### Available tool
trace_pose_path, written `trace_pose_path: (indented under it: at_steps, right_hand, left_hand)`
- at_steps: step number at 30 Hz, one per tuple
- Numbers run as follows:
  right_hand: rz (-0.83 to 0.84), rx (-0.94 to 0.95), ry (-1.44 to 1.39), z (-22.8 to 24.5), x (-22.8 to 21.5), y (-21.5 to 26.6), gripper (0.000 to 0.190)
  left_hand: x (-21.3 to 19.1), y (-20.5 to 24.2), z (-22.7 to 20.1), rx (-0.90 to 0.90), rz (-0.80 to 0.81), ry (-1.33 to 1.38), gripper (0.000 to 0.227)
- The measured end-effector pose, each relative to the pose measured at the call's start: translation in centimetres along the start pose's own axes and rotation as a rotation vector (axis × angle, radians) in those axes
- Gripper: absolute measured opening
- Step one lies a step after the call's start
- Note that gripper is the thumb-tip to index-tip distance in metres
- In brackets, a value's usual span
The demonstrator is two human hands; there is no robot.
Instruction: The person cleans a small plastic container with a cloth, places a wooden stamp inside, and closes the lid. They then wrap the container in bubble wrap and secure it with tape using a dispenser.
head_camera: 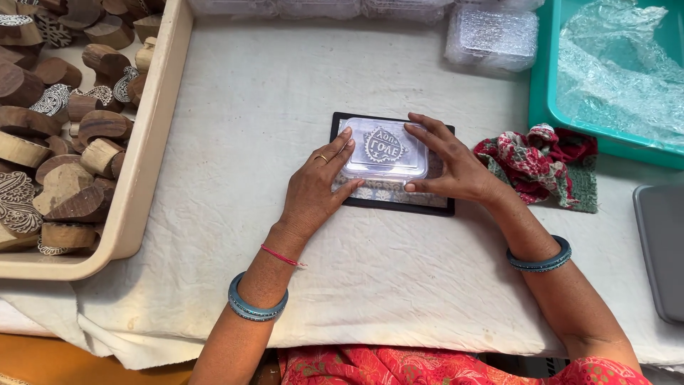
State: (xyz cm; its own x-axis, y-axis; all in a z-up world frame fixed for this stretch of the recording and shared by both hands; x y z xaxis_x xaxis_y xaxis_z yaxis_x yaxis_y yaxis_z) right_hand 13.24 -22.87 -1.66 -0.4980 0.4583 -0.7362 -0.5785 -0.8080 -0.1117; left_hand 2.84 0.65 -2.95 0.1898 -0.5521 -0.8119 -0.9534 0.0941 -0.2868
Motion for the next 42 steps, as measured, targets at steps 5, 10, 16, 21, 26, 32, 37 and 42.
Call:
trace_pose_path:
  at_steps: [5, 10, 16, 21, 26, 32, 37, 42]
  right_hand:
    - [0.016, 0.1, 0.161, -0.3, 0.6, -0.3, 0.108]
    - [0.007, 0.092, 0.135, -0.1, 0.6, -0.2, 0.108]
    - [0.019, 0.081, 0.145, 0.3, 0.4, 0.0, 0.103]
    - [0.035, 0.073, 0.185, 0.4, 0.9, 0.2, 0.098]
    - [-0.012, 0.015, 0.194, -0.8, 1.1, 0.3, 0.094]
    - [0.02, 0.016, 0.144, 0.8, 0.0, 0.2, 0.125]
    - [-0.024, 0.042, 0.134, -0.1, -0.4, 0.4, 0.13]
    - [0.028, 0.294, 0.058, -0.4, -0.9, 0.5, 0.128]
  left_hand:
    - [0.7, -0.1, 0.4, 0.002, 0.0, 0.039, 0.069]
    - [0.6, -0.3, 0.6, 0.018, -0.026, 0.076, 0.066]
    - [0.5, -0.4, 0.7, 0.065, -0.07, 0.064, 0.06]
    - [0.5, 0.0, 0.5, 0.134, -0.138, -0.021, 0.058]
    - [0.6, 0.0, 0.4, 0.105, -0.134, 0.019, 0.057]
    - [-1.3, 0.7, -0.6, 0.127, -0.08, 0.272, 0.073]
    - [-0.7, -0.5, 0.9, -0.171, -0.055, 0.557, 0.065]
    - [1.2, -0.9, 2.8, -0.293, -0.065, 0.614, 0.055]
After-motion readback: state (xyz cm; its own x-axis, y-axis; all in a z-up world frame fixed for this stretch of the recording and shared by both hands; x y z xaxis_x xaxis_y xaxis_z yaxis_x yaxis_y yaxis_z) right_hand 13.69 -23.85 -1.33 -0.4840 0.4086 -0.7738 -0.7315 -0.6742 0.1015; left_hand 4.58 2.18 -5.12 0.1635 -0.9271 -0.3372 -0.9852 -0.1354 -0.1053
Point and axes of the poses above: each hand's wrist, its own y-axis away from the middle knuckle, its own x-axis out of the palm, z = x × y, the point moved 4 cm from there along -y, towards the middle knuckle, and after that the axes turned 4 degrees about z, right-handed, at the moved point
